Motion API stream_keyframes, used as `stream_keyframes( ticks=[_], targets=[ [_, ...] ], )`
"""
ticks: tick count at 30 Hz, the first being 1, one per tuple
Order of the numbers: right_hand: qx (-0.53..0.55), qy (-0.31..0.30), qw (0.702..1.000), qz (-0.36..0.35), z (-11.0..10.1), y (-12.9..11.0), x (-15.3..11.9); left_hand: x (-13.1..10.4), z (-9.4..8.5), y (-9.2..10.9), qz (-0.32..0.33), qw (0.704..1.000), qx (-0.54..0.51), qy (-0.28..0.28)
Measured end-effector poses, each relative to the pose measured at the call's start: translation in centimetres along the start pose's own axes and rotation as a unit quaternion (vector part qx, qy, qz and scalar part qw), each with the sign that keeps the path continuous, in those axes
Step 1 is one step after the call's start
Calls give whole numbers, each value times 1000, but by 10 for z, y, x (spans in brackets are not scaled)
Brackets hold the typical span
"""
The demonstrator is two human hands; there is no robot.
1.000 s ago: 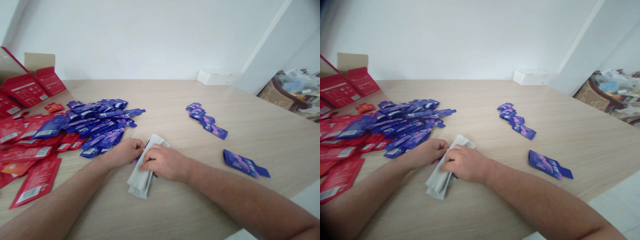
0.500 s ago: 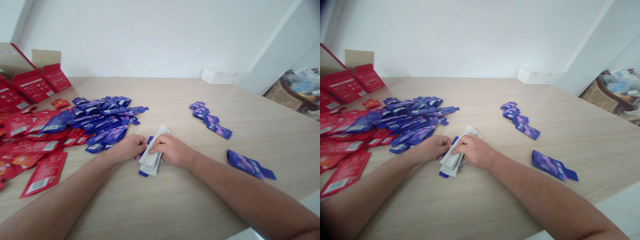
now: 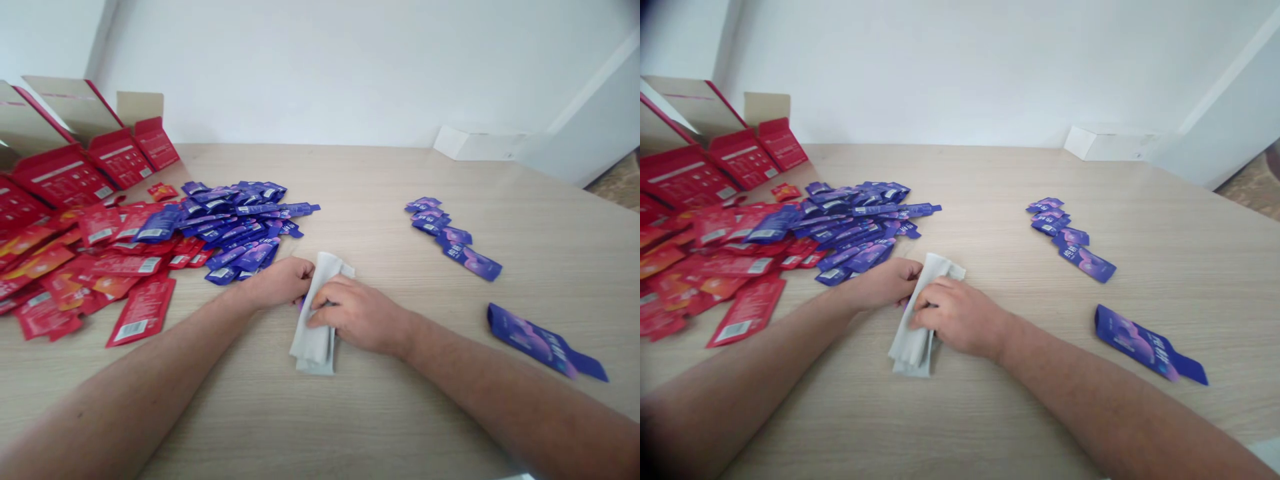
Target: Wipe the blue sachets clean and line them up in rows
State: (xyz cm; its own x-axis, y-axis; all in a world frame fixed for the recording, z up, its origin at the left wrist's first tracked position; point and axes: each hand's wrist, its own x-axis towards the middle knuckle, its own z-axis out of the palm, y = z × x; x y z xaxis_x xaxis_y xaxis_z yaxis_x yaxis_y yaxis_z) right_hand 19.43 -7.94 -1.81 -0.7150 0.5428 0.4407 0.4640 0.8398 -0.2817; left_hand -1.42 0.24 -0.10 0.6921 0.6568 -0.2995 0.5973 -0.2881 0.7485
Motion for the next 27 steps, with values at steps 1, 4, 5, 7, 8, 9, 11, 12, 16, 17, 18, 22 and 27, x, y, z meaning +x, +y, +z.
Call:
stream_keyframes(
  ticks=[1, 4, 5, 7, 8, 9, 11, 12, 16, 17, 18, 22, 27],
  targets=[
    [-1, 6, 1000, 6, 1, 1, 0, 0, 0, 0, 1, 1000, -1, -2],
    [2, 51, 997, 59, 0, 7, -2, 1, 1, -3, -16, 1000, -25, 4],
    [5, 54, 996, 67, -1, 9, -3, 1, 2, -4, -20, 999, -29, 5],
    [13, 36, 998, 55, -3, 12, -4, 2, 3, -6, -16, 1000, -25, 3],
    [18, 24, 999, 45, -4, 13, -4, 2, 3, -7, -12, 1000, -19, 2],
    [22, 17, 999, 40, -4, 15, -4, 3, 3, -7, -10, 1000, -14, 2],
    [25, 30, 998, 57, -6, 18, -5, 2, 2, -6, -12, 1000, -14, 1],
    [22, 41, 996, 75, -7, 18, -5, 2, 2, -5, -15, 1000, -18, 3],
    [-10, 39, 996, 74, -1, 6, -2, 0, 2, -3, -8, 999, -24, 23],
    [-10, 23, 999, 48, 2, -1, 0, 0, 2, -3, -6, 999, -24, 27],
    [-5, 4, 1000, 19, 5, -7, 1, 0, 3, -3, -6, 999, -25, 29],
    [55, 16, 998, -12, 3, -8, 3, -3, -2, 0, -20, 998, -14, 66],
    [24, 277, 942, 188, -33, 30, -8, -22, -20, 31, 9, 957, 194, 216]
  ],
)
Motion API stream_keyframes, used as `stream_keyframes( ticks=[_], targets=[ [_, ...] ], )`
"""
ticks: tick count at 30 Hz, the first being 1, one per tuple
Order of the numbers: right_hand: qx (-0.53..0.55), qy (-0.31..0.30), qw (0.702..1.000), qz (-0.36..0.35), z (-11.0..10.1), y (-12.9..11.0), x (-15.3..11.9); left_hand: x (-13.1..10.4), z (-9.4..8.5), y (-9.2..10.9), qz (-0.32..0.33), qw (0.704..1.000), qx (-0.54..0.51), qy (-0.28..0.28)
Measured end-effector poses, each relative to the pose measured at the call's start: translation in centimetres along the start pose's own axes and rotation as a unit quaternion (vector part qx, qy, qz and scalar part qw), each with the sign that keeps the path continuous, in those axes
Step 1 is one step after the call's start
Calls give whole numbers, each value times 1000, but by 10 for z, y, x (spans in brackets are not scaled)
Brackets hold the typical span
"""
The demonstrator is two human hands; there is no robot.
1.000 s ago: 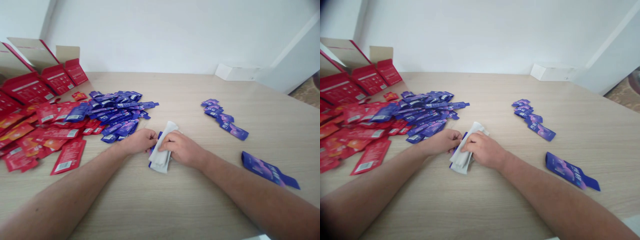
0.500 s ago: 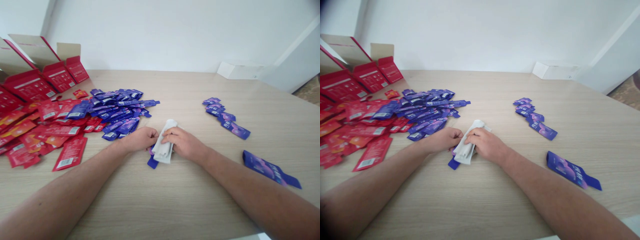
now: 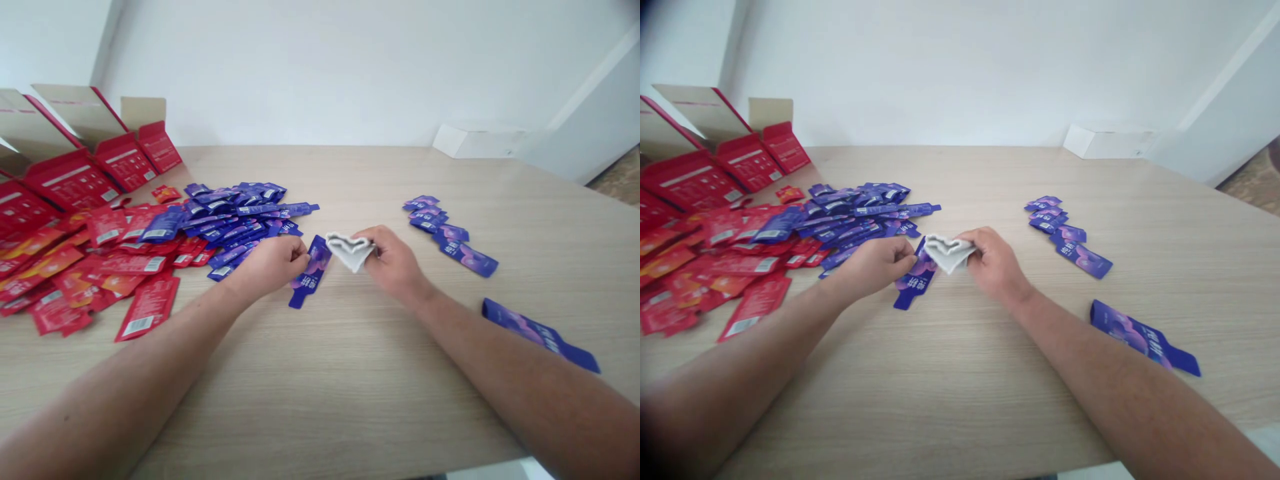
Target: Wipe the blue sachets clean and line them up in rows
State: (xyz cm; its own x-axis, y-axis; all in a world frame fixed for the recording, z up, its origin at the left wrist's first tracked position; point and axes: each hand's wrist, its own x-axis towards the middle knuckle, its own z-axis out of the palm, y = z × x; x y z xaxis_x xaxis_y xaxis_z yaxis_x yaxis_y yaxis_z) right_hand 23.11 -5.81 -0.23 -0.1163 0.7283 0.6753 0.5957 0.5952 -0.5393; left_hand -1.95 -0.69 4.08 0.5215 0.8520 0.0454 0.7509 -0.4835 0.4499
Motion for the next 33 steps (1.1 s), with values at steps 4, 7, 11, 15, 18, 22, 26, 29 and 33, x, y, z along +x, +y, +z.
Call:
stream_keyframes(
  ticks=[4, 7, 11, 15, 18, 22, 26, 29, 33],
  targets=[
    [-60, 101, 990, 75, -15, 14, 9, -17, -5, 19, 106, 975, 181, 67],
    [-61, 80, 993, 66, -12, 13, 6, -28, 19, 28, 153, 963, 219, -18],
    [-48, 31, 998, 29, -6, 7, 2, -31, 39, 33, 180, 950, 234, -104],
    [-44, 16, 999, 18, -5, 6, 1, -28, 26, 27, 100, 960, 254, -58],
    [-43, 8, 999, 14, -4, 7, 0, -25, 18, 17, 37, 964, 251, -76],
    [-32, -15, 999, -3, 0, 7, -2, -15, 19, 8, 0, 972, 168, -163],
    [-14, -48, 998, -27, 1, 8, -3, -3, 18, -2, 28, 974, 71, -213],
    [-15, -60, 997, -47, 4, 5, -5, 2, 17, -10, 22, 972, -11, -232],
    [-47, -145, 983, -104, 20, -15, -15, 2, 22, -16, -31, 969, -67, -236]
  ],
)
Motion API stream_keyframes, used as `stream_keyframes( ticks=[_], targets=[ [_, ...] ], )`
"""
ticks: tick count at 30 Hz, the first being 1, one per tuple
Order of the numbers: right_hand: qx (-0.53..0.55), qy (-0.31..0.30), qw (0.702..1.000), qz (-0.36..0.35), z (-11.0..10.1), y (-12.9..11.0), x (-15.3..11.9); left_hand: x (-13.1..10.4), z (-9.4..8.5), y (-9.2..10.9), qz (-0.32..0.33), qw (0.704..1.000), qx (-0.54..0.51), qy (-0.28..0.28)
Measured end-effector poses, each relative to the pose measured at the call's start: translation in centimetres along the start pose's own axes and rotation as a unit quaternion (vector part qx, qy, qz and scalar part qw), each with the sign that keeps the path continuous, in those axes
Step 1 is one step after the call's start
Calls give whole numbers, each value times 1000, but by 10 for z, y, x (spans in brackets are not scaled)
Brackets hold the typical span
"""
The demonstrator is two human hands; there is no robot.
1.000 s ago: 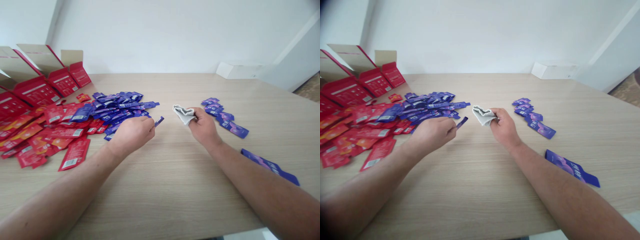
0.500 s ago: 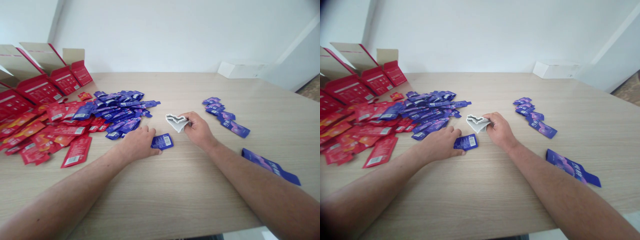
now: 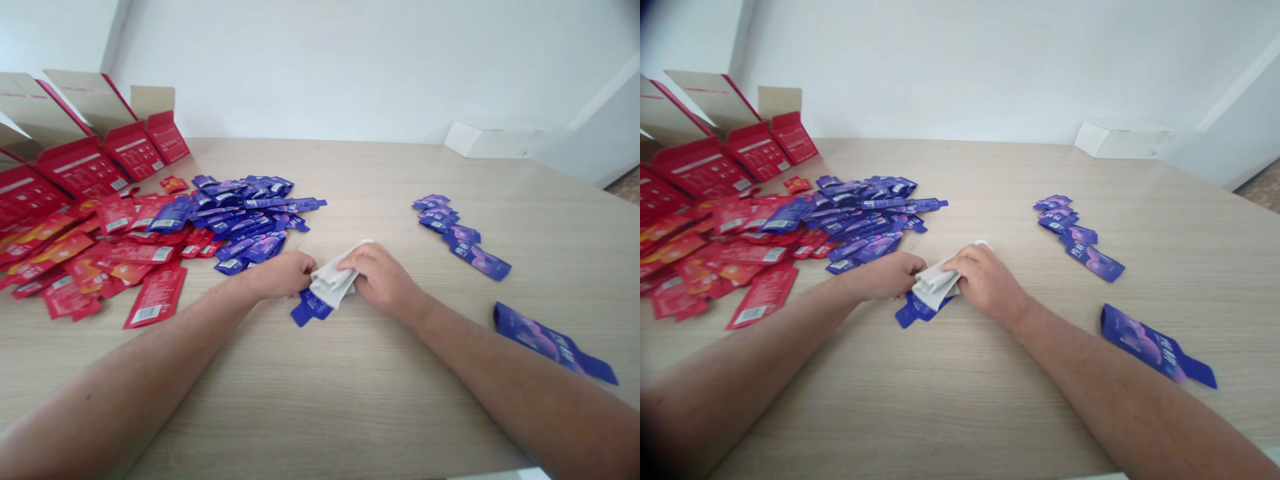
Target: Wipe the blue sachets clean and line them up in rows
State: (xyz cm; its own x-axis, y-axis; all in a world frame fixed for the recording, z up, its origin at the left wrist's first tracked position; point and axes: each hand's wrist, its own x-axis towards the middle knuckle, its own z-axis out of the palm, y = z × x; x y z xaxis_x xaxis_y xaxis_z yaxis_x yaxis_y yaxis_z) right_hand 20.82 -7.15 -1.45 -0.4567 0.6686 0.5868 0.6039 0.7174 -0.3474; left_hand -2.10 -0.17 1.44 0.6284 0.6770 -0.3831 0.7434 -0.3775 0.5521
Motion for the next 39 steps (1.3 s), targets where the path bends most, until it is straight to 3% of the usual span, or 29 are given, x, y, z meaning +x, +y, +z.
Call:
stream_keyframes(
  ticks=[3, 5, 10, 15, 20, 25, 30, 35, 39],
  targets=[
    [2, -109, 989, -98, 13, -18, -1, 2, 4, 0, 12, 1000, 7, 18],
    [12, -134, 983, -126, 17, -18, -1, 4, 5, -1, 17, 1000, 1, 17],
    [-16, -85, 996, -38, 11, -1, -1, 10, 7, -5, -7, 1000, -14, 16],
    [4, -137, 983, -118, 13, -5, -1, 11, 8, -8, 30, 999, -14, 15],
    [-16, -77, 996, -42, 11, -2, 0, 8, 9, -6, 40, 999, -18, 18],
    [1, -141, 982, -125, 14, -15, 1, 7, 9, -3, 45, 999, -24, 14],
    [-36, -99, 992, -63, 16, -16, 0, 8, 8, -3, 48, 998, -14, 26],
    [-27, -141, 983, -117, 20, -22, 0, 9, 9, -3, 48, 999, -17, 18],
    [-23, -108, 991, -78, 17, -20, 0, 7, 8, 1, 37, 999, -18, 27]
  ],
)
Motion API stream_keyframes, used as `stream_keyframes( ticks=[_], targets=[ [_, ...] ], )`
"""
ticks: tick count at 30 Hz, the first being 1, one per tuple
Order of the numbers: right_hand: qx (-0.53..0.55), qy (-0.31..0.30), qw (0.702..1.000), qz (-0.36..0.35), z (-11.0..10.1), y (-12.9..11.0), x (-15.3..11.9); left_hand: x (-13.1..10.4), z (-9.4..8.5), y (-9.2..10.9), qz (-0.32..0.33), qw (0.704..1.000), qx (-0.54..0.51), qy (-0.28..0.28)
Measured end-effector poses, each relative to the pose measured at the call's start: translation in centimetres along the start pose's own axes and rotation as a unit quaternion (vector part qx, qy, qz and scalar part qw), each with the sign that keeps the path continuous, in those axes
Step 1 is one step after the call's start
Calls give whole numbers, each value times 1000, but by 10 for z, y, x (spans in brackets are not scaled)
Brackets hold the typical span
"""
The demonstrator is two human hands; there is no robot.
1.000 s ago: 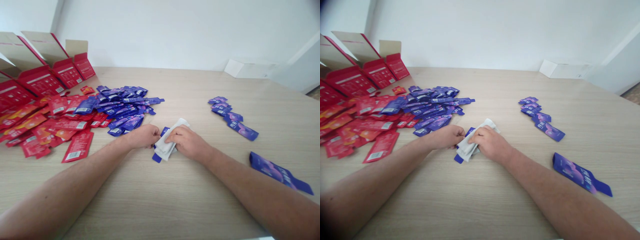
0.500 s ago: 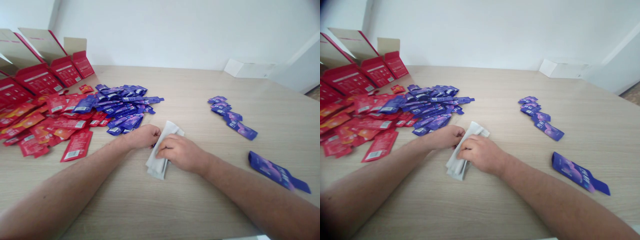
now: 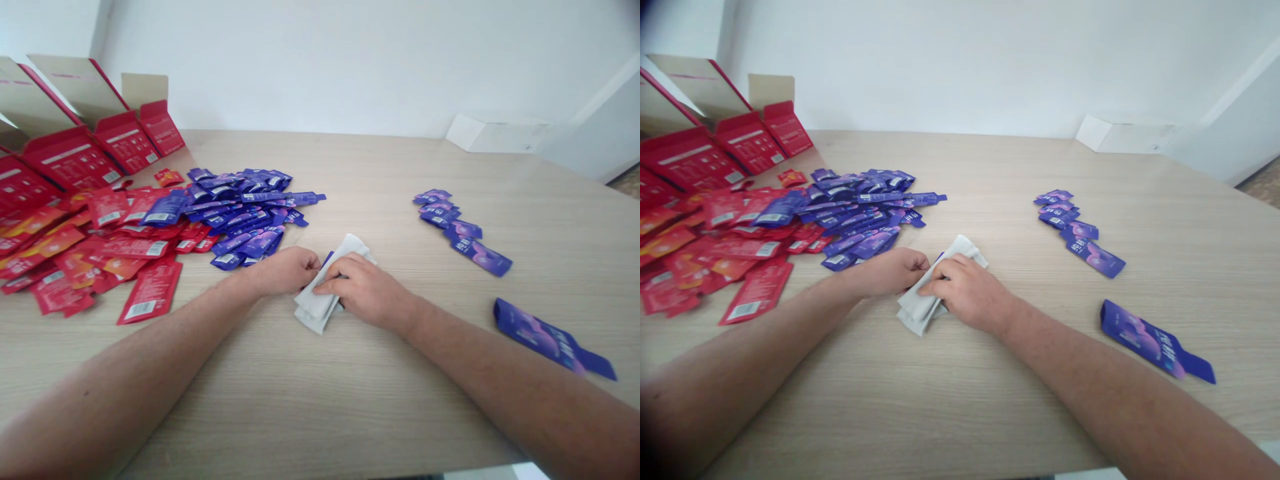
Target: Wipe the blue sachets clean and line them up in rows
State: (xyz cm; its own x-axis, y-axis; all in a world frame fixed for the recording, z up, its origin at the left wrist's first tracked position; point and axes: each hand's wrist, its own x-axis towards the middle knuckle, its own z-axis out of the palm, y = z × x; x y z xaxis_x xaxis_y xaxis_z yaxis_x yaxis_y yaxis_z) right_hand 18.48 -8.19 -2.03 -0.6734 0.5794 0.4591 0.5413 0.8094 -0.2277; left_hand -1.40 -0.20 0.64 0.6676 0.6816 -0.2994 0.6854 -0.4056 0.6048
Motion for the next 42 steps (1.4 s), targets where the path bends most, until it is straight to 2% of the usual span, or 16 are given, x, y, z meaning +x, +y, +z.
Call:
stream_keyframes(
  ticks=[6, 10, 15, 19, 24, 29, 33, 38, 42],
  targets=[
    [38, -36, 997, -52, -1, 0, 1, -1, 0, -1, 5, 999, -26, -23],
    [32, 6, 999, 12, -5, 9, -1, 0, 2, -2, 2, 999, -27, -17],
    [24, -18, 999, -10, -8, 14, -4, -2, 0, -1, 1, 999, -35, -30],
    [12, 6, 999, 52, -11, 18, -4, -2, -3, 1, 0, 999, -35, -41],
    [14, -21, 1000, 6, -12, 17, -3, -2, -3, 1, -1, 998, -39, -52],
    [-4, -5, 999, 49, -12, 16, -3, -2, -3, 0, -15, 998, -42, -50],
    [-4, -26, 1000, 6, -11, 14, -3, -1, -2, -2, -7, 998, -32, -47],
    [-18, -10, 998, 56, -13, 15, -2, -2, -3, -1, -12, 998, -42, -44],
    [-14, -32, 999, 9, -12, 13, -2, -2, -2, -2, -12, 998, -40, -46]
  ],
)
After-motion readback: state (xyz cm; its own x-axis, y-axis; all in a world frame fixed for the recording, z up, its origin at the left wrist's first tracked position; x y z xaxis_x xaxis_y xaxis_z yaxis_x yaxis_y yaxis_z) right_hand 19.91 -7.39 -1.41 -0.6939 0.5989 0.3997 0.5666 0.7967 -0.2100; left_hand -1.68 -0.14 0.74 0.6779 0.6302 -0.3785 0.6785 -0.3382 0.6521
